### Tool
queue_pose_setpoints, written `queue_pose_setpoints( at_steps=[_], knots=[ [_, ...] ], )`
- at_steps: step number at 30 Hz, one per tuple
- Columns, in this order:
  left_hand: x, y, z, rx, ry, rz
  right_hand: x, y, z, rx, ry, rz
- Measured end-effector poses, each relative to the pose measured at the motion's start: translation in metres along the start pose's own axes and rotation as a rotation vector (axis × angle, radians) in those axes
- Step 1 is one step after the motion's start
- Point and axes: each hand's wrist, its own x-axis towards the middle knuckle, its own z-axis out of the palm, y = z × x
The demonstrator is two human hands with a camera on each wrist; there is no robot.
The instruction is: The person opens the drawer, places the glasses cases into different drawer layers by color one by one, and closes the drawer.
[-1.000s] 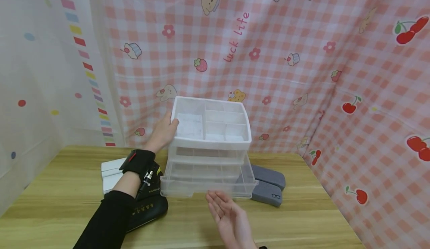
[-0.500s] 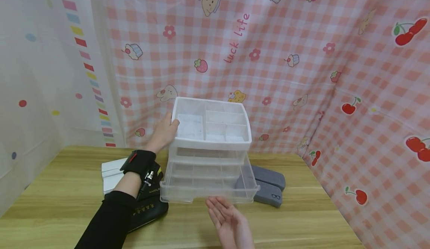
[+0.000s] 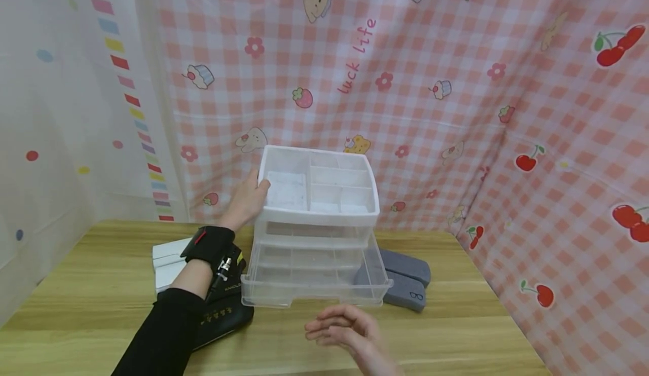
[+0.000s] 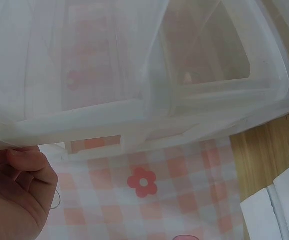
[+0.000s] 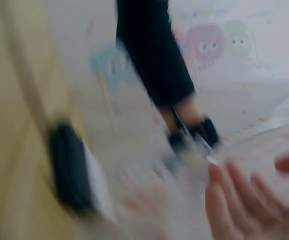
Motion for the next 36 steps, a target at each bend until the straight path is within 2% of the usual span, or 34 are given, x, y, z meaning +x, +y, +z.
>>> queue_pose_setpoints(
  at_steps=[2, 4, 7, 9, 12, 13, 15, 17, 19, 20, 21, 24, 28, 32, 36],
  knots=[
    [-0.001, 0.0, -0.001, 0.004, 0.004, 0.002, 0.002, -0.013, -0.004, -0.219, -0.015, -0.186],
    [-0.002, 0.001, -0.001, 0.011, 0.008, 0.006, 0.003, -0.028, -0.01, -0.425, 0.023, -0.34],
    [-0.002, 0.001, -0.001, 0.01, 0.009, 0.004, 0.007, -0.047, -0.027, -0.616, 0.073, -0.507],
    [-0.002, 0.001, -0.001, 0.006, 0.01, 0.005, 0.01, -0.054, -0.046, -0.674, 0.13, -0.572],
    [-0.001, 0.0, -0.002, 0.006, 0.018, 0.013, 0.013, -0.054, -0.08, -0.844, 0.306, -0.615],
    [-0.002, -0.001, -0.002, 0.009, 0.018, 0.013, 0.013, -0.042, -0.104, -0.883, 0.345, -0.628],
    [-0.001, 0.0, -0.002, 0.008, 0.018, 0.011, 0.013, -0.034, -0.127, -1.087, 0.483, -0.57],
    [-0.001, 0.0, -0.001, -0.002, 0.015, 0.002, 0.011, -0.025, -0.147, -1.291, 0.56, -0.451],
    [-0.002, 0.001, -0.001, -0.02, 0.005, -0.012, 0.008, -0.015, -0.164, -1.437, 0.551, -0.295],
    [-0.002, 0.001, -0.001, -0.03, 0.001, -0.019, 0.007, -0.019, -0.16, -1.529, 0.546, -0.176],
    [-0.002, 0.002, -0.001, -0.036, -0.002, -0.023, 0.005, -0.015, -0.166, -1.564, 0.511, -0.09],
    [-0.003, 0.002, -0.001, -0.05, -0.008, -0.033, 0.002, -0.006, -0.179, -1.6, 0.408, 0.151],
    [-0.003, 0.002, -0.001, -0.039, 0.003, -0.017, -0.002, 0.0, -0.187, -1.597, 0.33, 0.381],
    [-0.002, 0.001, -0.001, -0.019, 0.007, -0.005, -0.003, 0.009, -0.193, -1.597, 0.288, 0.49],
    [-0.002, 0.001, -0.001, -0.014, 0.009, -0.002, -0.004, 0.019, -0.197, -1.598, 0.281, 0.508]
  ],
)
